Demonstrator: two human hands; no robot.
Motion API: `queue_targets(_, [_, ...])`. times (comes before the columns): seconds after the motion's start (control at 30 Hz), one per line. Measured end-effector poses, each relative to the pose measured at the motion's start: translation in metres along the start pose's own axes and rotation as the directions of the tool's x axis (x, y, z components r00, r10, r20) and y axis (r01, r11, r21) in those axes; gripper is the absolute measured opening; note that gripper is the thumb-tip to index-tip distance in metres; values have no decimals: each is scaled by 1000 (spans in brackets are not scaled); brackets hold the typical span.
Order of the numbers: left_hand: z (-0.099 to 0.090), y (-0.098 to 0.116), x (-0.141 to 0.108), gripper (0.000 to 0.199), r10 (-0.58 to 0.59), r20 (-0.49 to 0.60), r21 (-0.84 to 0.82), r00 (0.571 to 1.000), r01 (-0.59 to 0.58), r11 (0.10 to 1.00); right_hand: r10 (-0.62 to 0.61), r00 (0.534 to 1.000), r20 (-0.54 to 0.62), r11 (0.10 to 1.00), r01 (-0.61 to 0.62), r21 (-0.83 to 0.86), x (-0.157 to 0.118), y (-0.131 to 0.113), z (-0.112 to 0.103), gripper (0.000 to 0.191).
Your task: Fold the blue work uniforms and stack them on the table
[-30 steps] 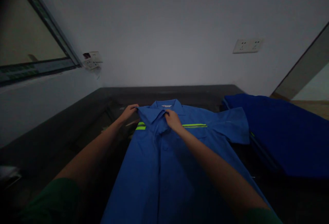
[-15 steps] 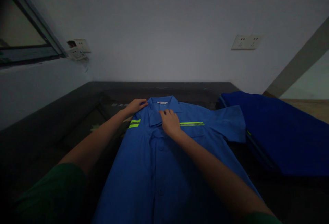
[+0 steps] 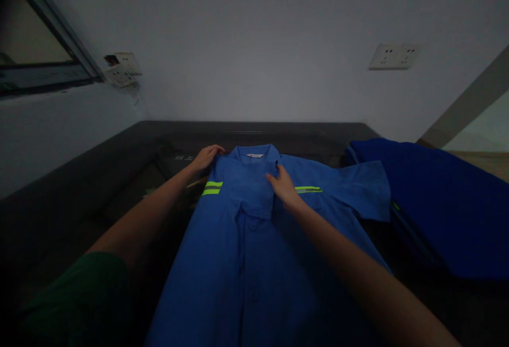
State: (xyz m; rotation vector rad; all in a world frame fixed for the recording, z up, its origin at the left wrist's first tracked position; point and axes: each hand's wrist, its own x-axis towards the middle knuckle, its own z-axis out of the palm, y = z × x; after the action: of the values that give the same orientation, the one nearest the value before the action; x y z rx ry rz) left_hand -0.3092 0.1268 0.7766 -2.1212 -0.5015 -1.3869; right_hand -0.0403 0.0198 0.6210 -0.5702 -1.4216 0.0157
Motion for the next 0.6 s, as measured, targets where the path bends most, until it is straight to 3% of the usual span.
queue_targets(0.07, [-5,-8,-4,34,-19,28,-9,999,19,1000,2,997,77,999,-5,32,-16,1,-4,79])
queue_targets(0.13, [-8,-11,-7,28,7,66,-12,998,-6,1000,-69,986,154,995,78,-54,-31,-2,-6,81])
queue_targets(0.2, [-7,-10,-7,22,32,79,-19,996,-31,999,-125,964,237,962,176,-209,-42,-9,-6,63])
queue_targets(0.27, [-4,-7,-5,21,39,64,-19,997,-38,999,-103,953,284,921,200,-335,-48,-16,-7,42])
queue_targets(0.33, [0,-3,-2,24,34,43,-8,999,-33,999,-29,961,274,924,131,-360,-51,-22,-8,37])
queue_targets(0.5, [11,3,0,20,30,39,66,999,-32,997,125,962,244,975,-73,-211,-56,-28,-13,53])
queue_targets(0.6, [16,5,-5,15,27,54,131,998,-34,991,207,942,265,944,-121,-307,-59,-22,-15,60])
